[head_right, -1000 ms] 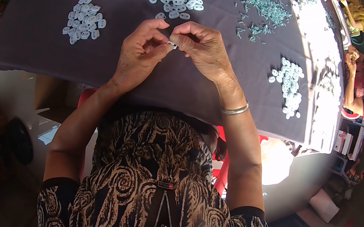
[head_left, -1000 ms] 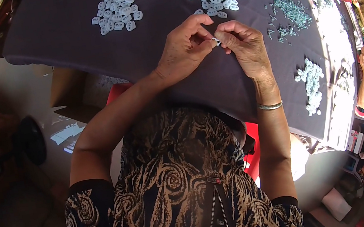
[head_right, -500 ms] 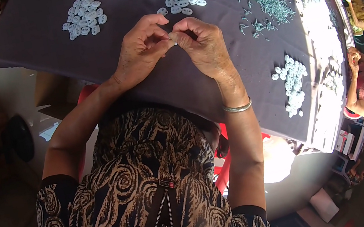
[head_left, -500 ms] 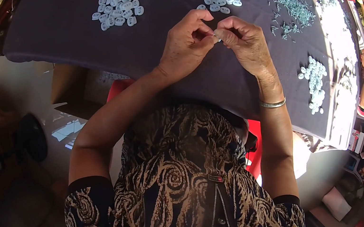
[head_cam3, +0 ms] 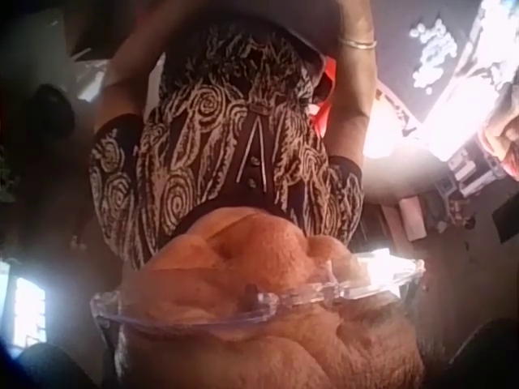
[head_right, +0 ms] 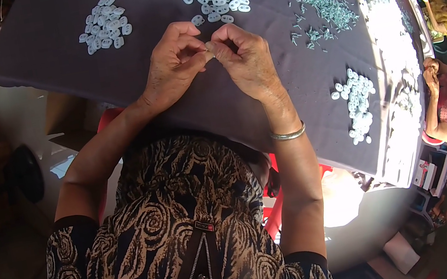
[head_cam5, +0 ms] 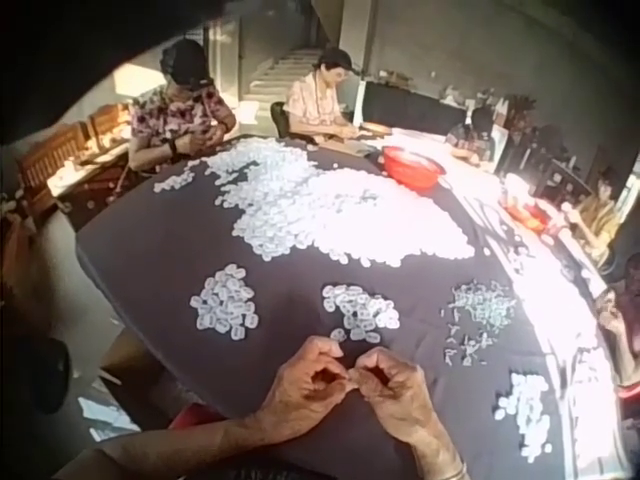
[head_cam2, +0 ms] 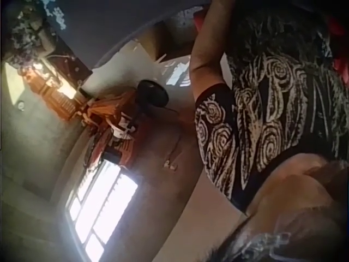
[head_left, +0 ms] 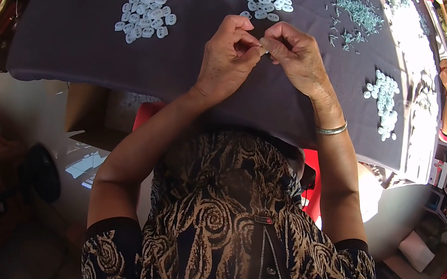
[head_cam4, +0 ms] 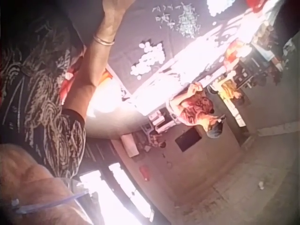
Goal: The person repeatedly picks up plastic pieces and metal pins from the table and assembles them by inserting the pins into the plastic parts by hand.
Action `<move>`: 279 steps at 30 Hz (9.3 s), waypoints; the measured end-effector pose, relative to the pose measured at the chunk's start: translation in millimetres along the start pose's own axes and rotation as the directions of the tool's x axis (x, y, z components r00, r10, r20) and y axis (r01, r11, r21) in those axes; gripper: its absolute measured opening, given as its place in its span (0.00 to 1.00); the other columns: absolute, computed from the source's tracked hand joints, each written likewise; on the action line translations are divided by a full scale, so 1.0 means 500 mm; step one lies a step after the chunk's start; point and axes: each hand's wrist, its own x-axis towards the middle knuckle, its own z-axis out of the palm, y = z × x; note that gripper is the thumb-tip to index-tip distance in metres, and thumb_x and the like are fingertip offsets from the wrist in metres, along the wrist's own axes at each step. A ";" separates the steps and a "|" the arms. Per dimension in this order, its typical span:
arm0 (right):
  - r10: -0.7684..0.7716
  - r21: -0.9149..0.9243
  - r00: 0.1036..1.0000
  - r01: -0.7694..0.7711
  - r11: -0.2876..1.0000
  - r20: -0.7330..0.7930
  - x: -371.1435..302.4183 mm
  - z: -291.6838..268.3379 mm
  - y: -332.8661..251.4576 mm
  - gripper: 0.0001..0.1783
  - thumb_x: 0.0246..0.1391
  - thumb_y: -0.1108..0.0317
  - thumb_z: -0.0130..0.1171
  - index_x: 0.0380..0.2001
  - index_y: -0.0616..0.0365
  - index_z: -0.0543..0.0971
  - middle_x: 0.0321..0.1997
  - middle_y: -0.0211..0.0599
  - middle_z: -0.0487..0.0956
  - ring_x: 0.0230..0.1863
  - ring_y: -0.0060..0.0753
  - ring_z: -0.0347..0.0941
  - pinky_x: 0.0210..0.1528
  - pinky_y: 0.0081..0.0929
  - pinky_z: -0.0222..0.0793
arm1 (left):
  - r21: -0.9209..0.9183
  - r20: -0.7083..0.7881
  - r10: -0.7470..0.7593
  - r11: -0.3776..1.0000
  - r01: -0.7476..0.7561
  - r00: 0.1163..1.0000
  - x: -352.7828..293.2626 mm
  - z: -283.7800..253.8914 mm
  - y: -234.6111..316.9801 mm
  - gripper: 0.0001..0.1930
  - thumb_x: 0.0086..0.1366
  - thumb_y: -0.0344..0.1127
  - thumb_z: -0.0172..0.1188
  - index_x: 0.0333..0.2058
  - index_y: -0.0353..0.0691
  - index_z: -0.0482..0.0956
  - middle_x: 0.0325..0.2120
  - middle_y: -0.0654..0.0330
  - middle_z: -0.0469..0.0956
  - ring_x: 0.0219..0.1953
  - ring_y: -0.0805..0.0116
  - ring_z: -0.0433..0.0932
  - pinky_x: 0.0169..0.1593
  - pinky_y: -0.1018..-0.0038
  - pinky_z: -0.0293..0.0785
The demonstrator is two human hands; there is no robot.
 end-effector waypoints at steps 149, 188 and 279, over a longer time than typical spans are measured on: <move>-0.257 0.004 0.966 0.257 0.967 0.015 0.021 -0.002 -0.027 0.12 0.39 0.80 0.66 0.29 0.56 0.76 0.28 0.21 0.77 0.24 0.12 0.69 0.26 0.13 0.68 | -0.295 0.182 -0.273 0.901 0.318 0.945 0.022 -0.054 0.074 0.06 0.62 0.29 0.58 0.38 0.40 0.76 0.29 0.66 0.76 0.28 0.79 0.73 0.33 0.80 0.69; -0.426 -0.562 0.887 0.448 0.696 0.179 0.003 0.041 -0.007 0.16 0.53 0.61 0.61 0.24 0.61 0.70 0.22 0.45 0.76 0.25 0.48 0.76 0.25 0.36 0.71 | -0.250 0.297 -0.341 0.874 0.417 0.892 0.021 -0.062 0.072 0.18 0.59 0.26 0.51 0.49 0.41 0.77 0.26 0.68 0.74 0.33 0.80 0.71 0.44 0.80 0.68; 0.109 -0.240 0.994 -0.106 0.965 -0.002 0.020 -0.061 -0.013 0.02 0.48 0.74 0.57 0.26 0.60 0.78 0.17 0.23 0.71 0.20 0.13 0.63 0.23 0.18 0.60 | 0.175 0.015 -0.003 0.984 0.000 1.000 0.022 -0.050 0.017 0.15 0.58 0.21 0.60 0.44 0.37 0.75 0.33 0.67 0.75 0.36 0.81 0.73 0.39 0.85 0.69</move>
